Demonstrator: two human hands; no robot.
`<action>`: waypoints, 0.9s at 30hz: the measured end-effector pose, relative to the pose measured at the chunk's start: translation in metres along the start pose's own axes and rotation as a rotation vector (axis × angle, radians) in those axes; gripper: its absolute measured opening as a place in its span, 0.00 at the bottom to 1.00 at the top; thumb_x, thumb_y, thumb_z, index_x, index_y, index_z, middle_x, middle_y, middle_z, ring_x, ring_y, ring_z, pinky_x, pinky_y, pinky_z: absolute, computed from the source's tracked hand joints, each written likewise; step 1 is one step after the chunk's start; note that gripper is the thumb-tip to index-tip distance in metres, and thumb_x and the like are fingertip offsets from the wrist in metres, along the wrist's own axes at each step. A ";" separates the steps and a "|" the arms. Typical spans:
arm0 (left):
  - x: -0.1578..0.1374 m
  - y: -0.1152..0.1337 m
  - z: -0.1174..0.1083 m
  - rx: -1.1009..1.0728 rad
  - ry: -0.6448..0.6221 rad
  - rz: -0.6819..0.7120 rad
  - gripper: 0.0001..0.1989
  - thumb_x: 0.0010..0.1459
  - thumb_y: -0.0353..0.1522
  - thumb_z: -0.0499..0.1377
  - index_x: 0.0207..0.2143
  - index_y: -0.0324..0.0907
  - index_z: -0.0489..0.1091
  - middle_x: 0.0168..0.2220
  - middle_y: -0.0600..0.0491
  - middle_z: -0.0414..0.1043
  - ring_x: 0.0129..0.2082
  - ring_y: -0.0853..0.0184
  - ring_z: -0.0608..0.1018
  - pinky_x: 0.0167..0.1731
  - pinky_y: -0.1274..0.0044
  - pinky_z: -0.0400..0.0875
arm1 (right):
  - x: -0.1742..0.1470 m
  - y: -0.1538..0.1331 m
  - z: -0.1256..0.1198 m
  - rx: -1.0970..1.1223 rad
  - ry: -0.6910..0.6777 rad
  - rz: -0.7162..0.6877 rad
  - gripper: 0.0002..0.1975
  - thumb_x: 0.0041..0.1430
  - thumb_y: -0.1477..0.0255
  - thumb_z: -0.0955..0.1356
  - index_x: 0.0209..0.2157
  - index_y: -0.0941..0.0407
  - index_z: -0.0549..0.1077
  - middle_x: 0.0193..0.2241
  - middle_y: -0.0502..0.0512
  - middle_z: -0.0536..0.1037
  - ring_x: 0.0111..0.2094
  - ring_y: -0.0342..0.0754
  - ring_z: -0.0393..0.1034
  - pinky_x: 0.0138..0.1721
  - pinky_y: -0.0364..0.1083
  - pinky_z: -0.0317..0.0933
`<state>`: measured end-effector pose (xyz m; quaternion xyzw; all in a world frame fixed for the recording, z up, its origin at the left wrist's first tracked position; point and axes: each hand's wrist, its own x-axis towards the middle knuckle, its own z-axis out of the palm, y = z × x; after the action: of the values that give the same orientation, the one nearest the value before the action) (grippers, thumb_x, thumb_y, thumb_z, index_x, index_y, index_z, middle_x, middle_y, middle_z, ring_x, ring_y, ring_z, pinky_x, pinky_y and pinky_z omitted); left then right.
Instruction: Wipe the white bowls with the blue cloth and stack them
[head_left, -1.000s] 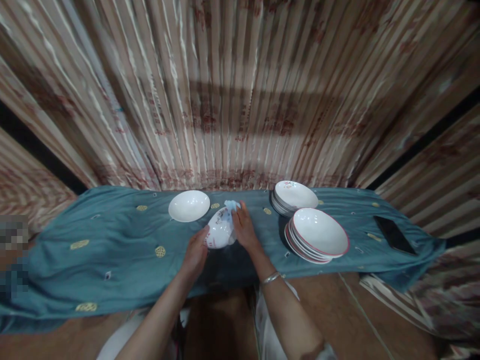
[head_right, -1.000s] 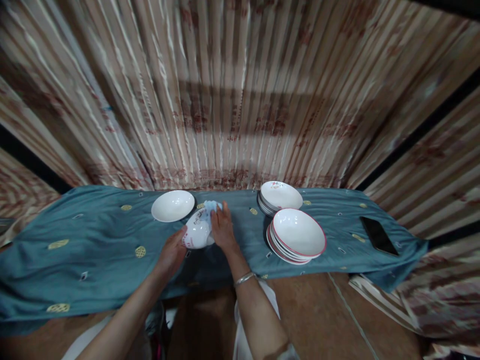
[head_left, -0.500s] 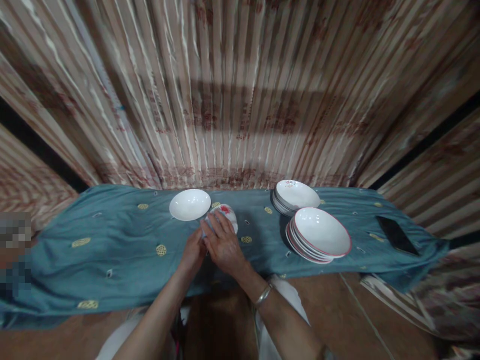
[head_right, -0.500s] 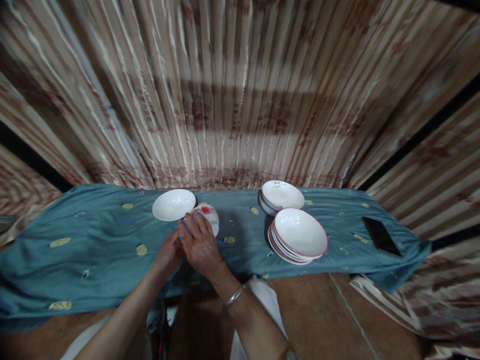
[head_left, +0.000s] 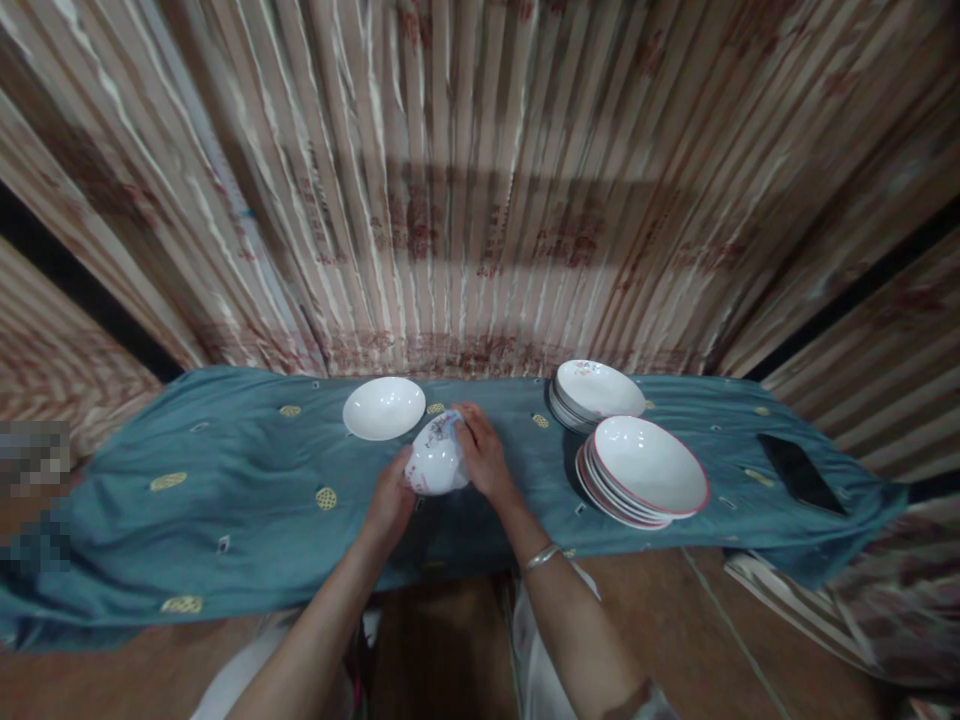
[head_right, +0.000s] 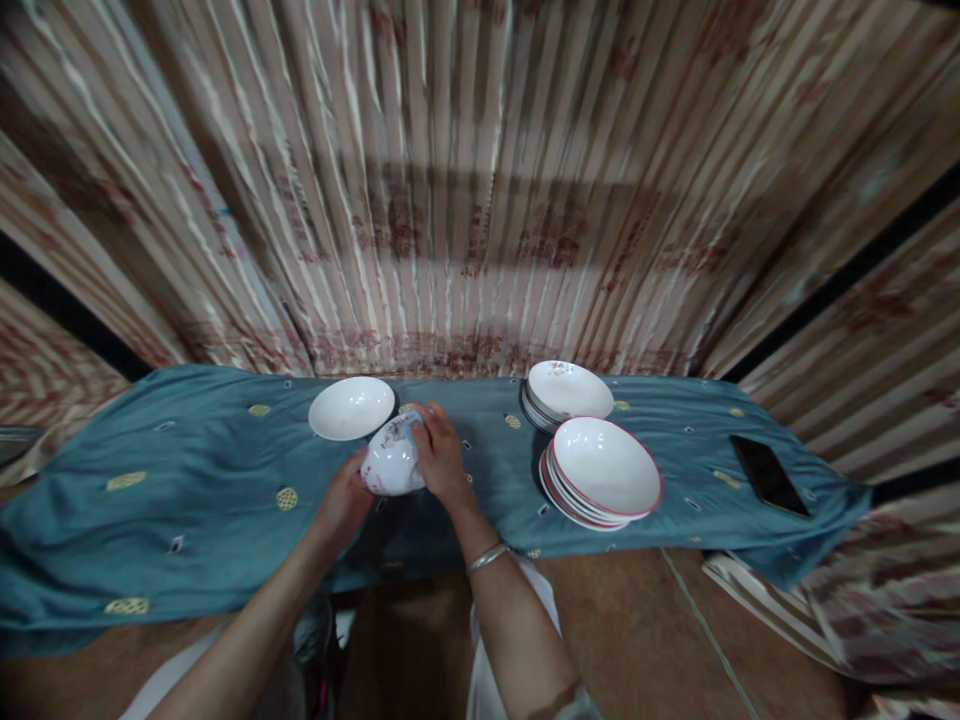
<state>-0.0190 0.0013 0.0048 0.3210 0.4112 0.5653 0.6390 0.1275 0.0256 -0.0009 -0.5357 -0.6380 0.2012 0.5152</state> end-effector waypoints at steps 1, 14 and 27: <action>-0.001 0.001 0.001 -0.028 -0.012 -0.009 0.26 0.49 0.47 0.65 0.42 0.34 0.77 0.43 0.43 0.81 0.50 0.51 0.78 0.50 0.64 0.74 | 0.003 0.006 -0.001 0.057 0.005 0.052 0.20 0.68 0.64 0.59 0.54 0.53 0.74 0.57 0.57 0.73 0.60 0.50 0.65 0.65 0.53 0.54; -0.004 -0.011 -0.002 -0.107 -0.060 -0.001 0.24 0.45 0.45 0.71 0.36 0.35 0.80 0.37 0.44 0.82 0.47 0.53 0.79 0.50 0.67 0.71 | -0.016 -0.019 -0.005 -0.223 0.025 -0.207 0.23 0.70 0.65 0.57 0.59 0.56 0.70 0.62 0.63 0.67 0.65 0.54 0.58 0.65 0.58 0.54; 0.000 -0.005 -0.004 -0.211 -0.050 -0.065 0.20 0.50 0.40 0.69 0.41 0.33 0.79 0.41 0.43 0.81 0.49 0.55 0.79 0.52 0.69 0.71 | -0.026 -0.025 -0.006 -0.289 -0.068 -0.260 0.24 0.70 0.66 0.56 0.63 0.54 0.64 0.66 0.60 0.61 0.69 0.52 0.50 0.67 0.58 0.48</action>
<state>-0.0201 0.0003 -0.0010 0.2524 0.3434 0.5764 0.6973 0.1180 -0.0080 0.0100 -0.5101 -0.7411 0.0572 0.4328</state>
